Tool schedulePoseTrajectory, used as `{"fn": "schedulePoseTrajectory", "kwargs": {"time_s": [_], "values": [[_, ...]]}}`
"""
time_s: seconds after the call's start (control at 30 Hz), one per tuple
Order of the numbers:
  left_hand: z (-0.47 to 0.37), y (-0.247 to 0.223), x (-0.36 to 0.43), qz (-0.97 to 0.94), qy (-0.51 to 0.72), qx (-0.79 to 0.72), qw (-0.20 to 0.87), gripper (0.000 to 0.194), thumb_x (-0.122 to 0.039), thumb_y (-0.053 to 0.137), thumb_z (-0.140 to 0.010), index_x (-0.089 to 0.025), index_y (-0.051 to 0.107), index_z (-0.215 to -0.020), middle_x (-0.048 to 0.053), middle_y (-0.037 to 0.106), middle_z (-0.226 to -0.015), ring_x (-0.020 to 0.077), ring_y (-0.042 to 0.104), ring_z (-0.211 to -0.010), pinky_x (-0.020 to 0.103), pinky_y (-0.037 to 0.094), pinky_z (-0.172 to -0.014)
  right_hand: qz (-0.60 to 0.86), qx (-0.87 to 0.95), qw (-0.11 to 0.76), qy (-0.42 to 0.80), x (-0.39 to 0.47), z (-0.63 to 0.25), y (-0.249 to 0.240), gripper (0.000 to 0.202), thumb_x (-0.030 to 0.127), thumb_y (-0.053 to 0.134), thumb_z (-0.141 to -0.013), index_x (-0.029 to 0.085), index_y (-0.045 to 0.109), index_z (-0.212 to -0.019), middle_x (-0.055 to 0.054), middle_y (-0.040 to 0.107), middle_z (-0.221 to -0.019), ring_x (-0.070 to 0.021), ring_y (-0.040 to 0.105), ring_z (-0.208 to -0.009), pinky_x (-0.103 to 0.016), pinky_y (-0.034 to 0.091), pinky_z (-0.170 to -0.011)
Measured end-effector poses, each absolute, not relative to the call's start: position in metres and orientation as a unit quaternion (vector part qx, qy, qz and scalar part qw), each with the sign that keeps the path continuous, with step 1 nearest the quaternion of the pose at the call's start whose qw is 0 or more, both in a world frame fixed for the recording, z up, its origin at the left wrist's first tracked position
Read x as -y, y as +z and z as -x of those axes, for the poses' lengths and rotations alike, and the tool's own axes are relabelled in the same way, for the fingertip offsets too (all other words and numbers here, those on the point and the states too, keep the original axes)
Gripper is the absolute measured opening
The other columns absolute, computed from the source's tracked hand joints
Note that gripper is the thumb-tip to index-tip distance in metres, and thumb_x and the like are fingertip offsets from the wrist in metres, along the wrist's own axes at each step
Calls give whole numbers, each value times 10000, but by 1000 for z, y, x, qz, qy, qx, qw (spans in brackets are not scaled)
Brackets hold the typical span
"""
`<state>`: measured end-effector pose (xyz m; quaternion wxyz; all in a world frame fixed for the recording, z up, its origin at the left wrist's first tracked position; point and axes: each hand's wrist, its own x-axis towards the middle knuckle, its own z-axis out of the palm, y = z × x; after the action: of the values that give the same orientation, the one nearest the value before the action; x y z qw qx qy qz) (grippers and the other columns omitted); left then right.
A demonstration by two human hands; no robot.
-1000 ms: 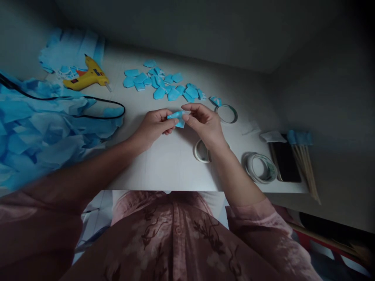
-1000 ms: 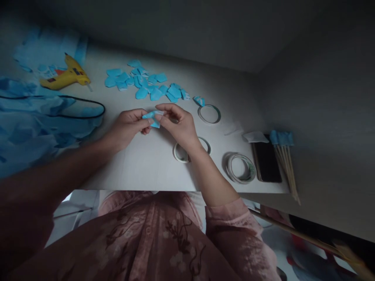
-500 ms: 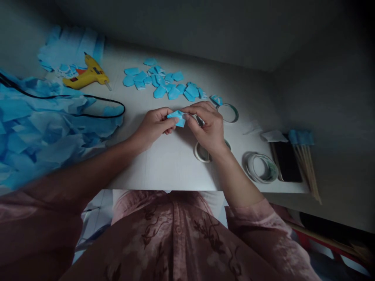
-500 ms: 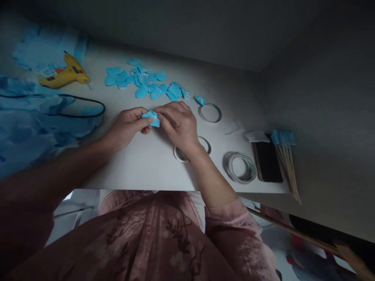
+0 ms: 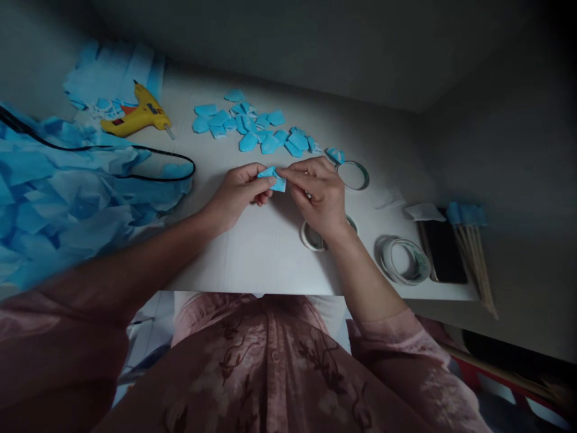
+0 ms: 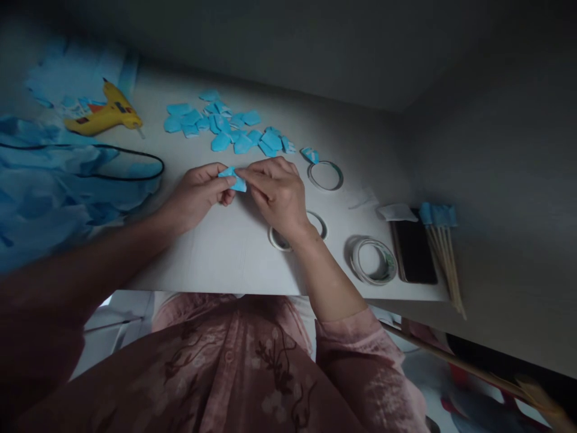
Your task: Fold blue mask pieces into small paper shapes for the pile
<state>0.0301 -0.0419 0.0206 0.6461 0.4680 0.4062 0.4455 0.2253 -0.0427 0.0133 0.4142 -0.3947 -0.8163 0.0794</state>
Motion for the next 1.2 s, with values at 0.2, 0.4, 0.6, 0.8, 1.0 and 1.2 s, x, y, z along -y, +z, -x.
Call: {"fn": "schedulePoseTrajectory", "kwargs": {"time_s": [0.2,0.4,0.6,0.8,1.0,1.2], "values": [[-30,21,42,-470,448,-396,649,166,-248,770,-790,-173,625,-762,-32,586,-602,76,526,-532,219,390,-530,391,816,421,67,44,-224,12,366,182,524,-1005,364,798,-1165,-32,746,-1026,-231,649,-1039,-456,468,-947],[-30,21,42,-472,444,-398,650,185,-298,772,-806,-179,632,-792,-41,569,-610,78,529,-538,221,397,-539,400,817,409,75,43,-224,11,338,214,529,-1019,352,792,-1180,-44,744,-1041,-237,640,-1054,-468,465,-968],[-30,19,41,-468,450,-404,644,159,-254,761,-787,-180,623,-760,-27,588,-624,83,529,-536,234,392,-533,401,817,410,58,45,-222,11,345,211,516,-1028,363,802,-1148,-38,753,-1028,-233,638,-1039,-469,466,-962],[-30,21,40,-472,462,-420,622,103,-183,722,-769,-184,620,-749,-35,588,-590,83,526,-521,225,396,-530,411,792,436,119,48,-219,16,324,298,521,-1028,344,775,-1225,-38,770,-1078,-235,663,-1068,-469,492,-1003],[-31,24,41,-480,465,-429,608,102,-206,733,-791,-184,635,-773,-38,589,-579,81,520,-524,215,403,-533,454,677,465,346,47,-217,22,384,585,608,-971,237,770,-974,-29,732,-905,-189,652,-874,-347,530,-833],[-32,26,43,-502,465,-445,578,93,-188,734,-814,-173,645,-790,-41,602,-591,68,516,-531,198,411,-545,455,626,447,449,50,-211,28,373,557,743,-858,195,669,-809,26,582,-739,-123,520,-717,-283,427,-701]]}}
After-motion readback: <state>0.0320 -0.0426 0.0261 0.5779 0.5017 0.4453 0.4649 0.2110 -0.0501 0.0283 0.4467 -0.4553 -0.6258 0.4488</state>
